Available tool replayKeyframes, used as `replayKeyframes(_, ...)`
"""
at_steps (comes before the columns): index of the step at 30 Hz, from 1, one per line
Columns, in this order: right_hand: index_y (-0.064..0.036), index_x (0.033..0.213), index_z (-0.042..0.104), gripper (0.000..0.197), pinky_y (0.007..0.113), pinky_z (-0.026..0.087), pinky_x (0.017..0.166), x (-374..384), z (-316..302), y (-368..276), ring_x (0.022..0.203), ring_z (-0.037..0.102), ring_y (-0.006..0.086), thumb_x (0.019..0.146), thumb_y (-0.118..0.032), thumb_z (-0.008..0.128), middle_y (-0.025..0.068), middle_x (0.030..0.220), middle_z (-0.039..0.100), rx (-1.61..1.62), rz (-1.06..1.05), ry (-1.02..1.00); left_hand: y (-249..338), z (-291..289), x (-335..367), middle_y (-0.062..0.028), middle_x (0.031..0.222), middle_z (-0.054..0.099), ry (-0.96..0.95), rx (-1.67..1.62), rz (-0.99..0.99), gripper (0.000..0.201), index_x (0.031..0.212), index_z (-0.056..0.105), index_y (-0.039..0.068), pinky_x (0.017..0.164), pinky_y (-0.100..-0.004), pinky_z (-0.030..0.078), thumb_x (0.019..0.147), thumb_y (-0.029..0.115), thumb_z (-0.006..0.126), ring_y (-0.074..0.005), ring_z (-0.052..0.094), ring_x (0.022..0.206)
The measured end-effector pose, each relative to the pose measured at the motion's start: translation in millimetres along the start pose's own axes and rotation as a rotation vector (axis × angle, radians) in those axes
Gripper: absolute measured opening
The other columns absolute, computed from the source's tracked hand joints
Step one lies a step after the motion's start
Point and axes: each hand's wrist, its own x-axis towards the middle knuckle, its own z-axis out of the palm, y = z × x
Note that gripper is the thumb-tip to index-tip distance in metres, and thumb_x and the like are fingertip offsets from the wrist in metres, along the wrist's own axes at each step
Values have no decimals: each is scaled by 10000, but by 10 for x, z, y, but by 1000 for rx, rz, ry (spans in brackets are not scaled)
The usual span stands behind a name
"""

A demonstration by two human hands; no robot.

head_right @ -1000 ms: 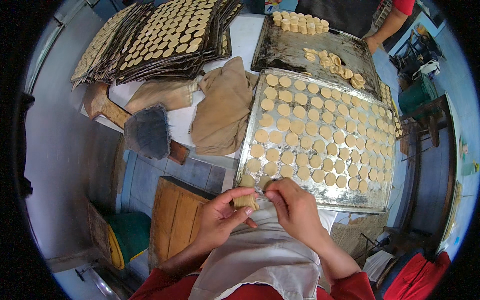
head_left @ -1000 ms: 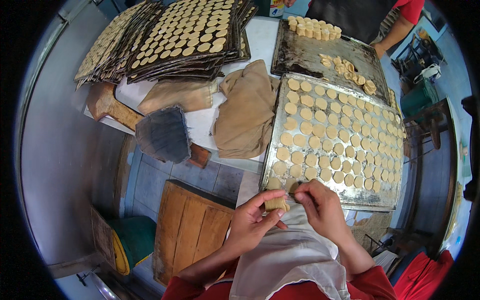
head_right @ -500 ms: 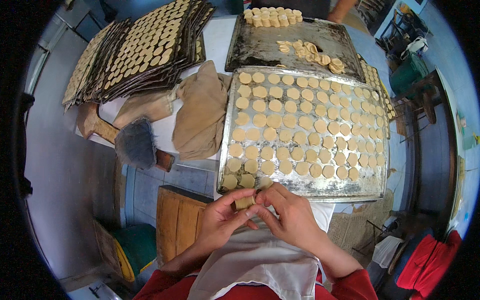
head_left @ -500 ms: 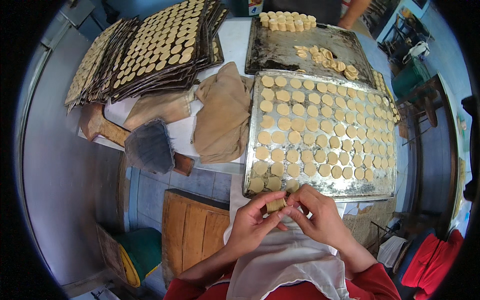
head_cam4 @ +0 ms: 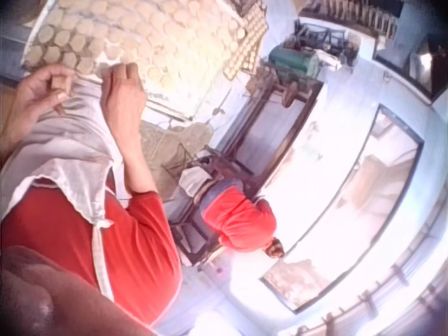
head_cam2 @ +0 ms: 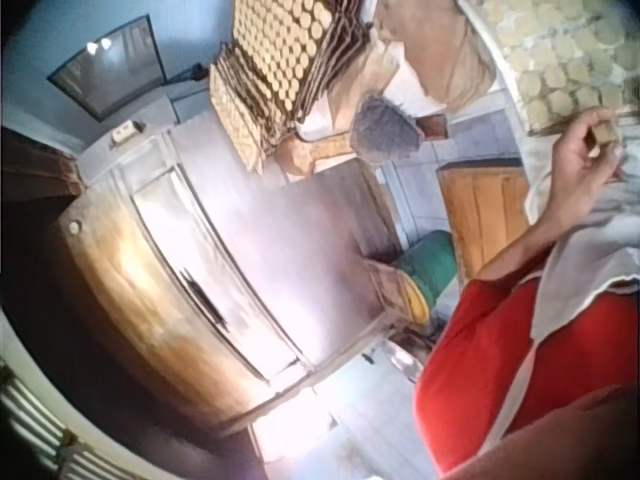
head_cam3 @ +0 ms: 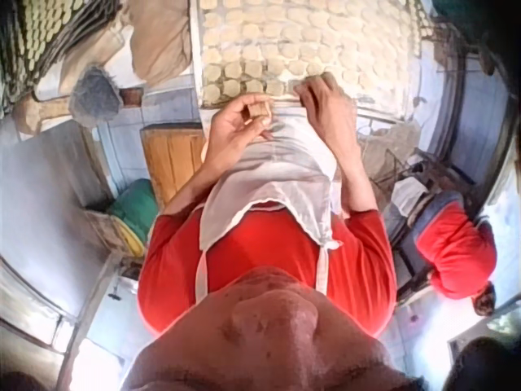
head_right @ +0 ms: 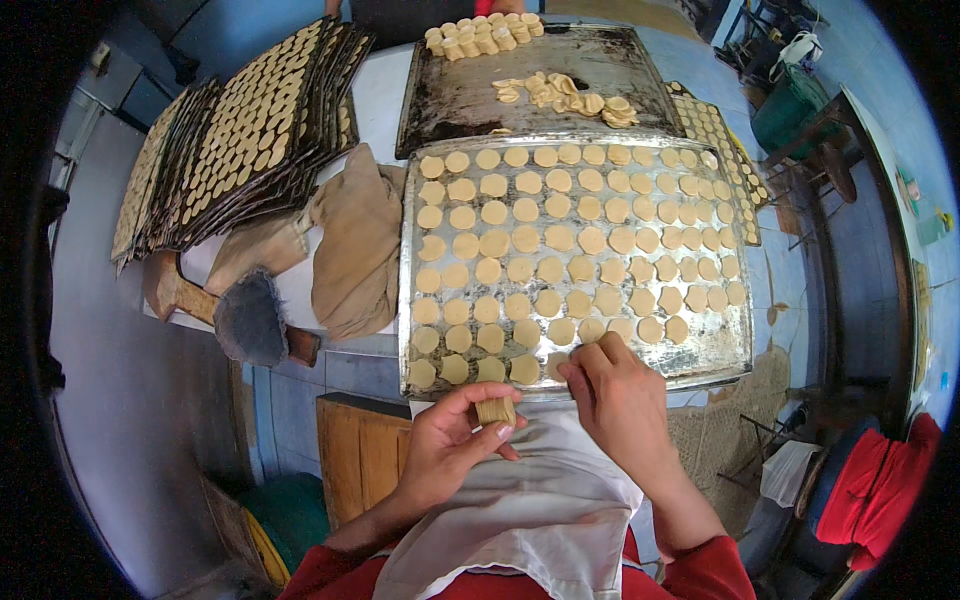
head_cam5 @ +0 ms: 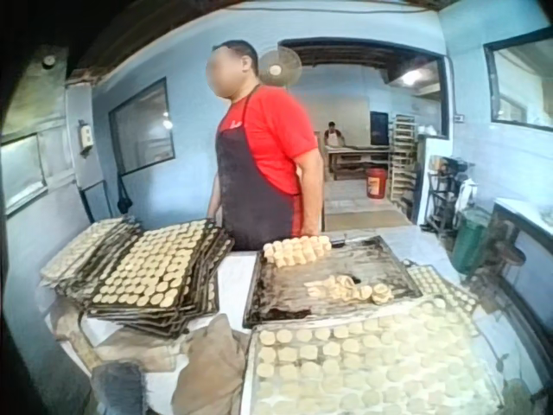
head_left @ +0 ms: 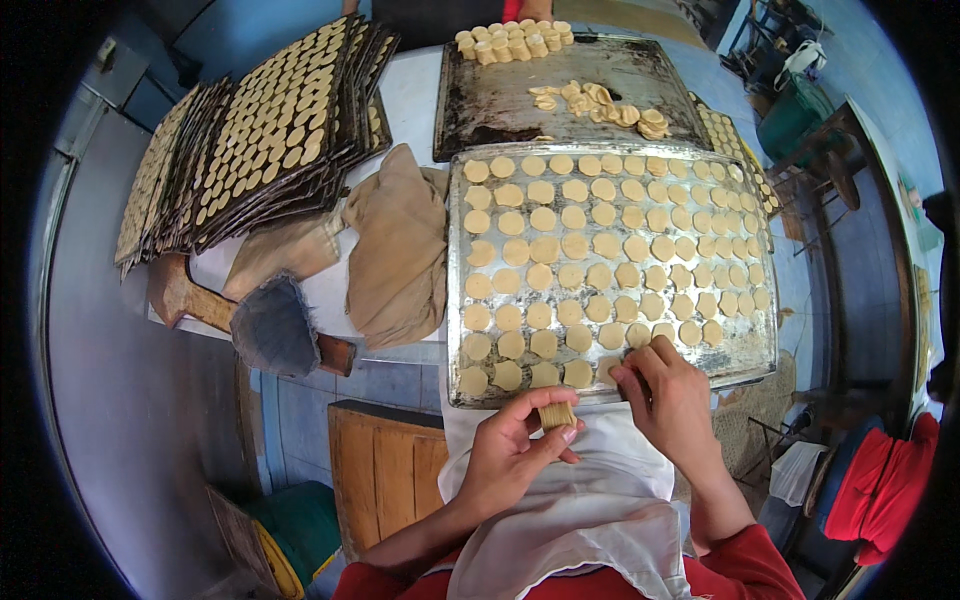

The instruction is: The person assembles small round cookies by hand, pressing two halves together and placing them on a metal baking tray. Another person in a red shirt works nearby, also handling cookies on separate trays. The camera wearer continues the repetitive assembly process throughout the clip.

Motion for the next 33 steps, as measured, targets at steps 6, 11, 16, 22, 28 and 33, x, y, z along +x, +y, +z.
replayKeyframes(6,-34,1031,724,126,392,547,678,-143,-60,1,805,719,329,989,-132,791,131,971,707,417,-84,-70,-28,99,97,-135,1389,653,-50,-5,1,435,1502,568,-18,878,-357,664,1074,-39,643,-212,693,1210)
replayKeyframes(11,-34,1065,732,172,398,539,669,-170,-199,-70,780,704,332,983,-164,809,142,967,697,493,73,-159,-25,172,149,-130,1382,654,-25,35,-3,415,1478,579,-20,873,-353,660,1070,-42,648,-211,692,1207)
replayKeyframes(16,-51,1012,731,203,442,526,645,-131,-93,234,762,691,350,972,-228,822,124,935,670,196,53,51,-31,260,216,-122,1353,663,-37,69,0,384,1444,587,-25,853,-342,656,1066,-43,655,-203,695,1188)
replayKeyframes(22,-39,966,722,141,413,549,679,-235,-141,261,784,702,323,963,-148,812,119,939,673,302,-91,73,-140,287,295,-130,1350,661,-114,35,-2,374,1441,587,-27,832,-342,654,1073,-33,652,-207,698,1150)
replayKeyframes(28,-55,1010,732,125,437,562,700,-255,-251,444,841,715,352,948,-136,806,118,965,686,92,83,89,-63,473,361,-135,1337,679,-81,69,-41,415,1473,565,-35,829,-343,653,1069,-33,656,-203,696,1139)
replayKeyframes(33,-39,1033,723,137,438,559,709,-376,-343,376,849,713,363,950,-113,802,132,954,681,485,-19,26,-109,531,434,-159,1390,656,-160,45,-62,425,1494,555,-33,828,-358,664,1079,-14,643,-220,691,1161)
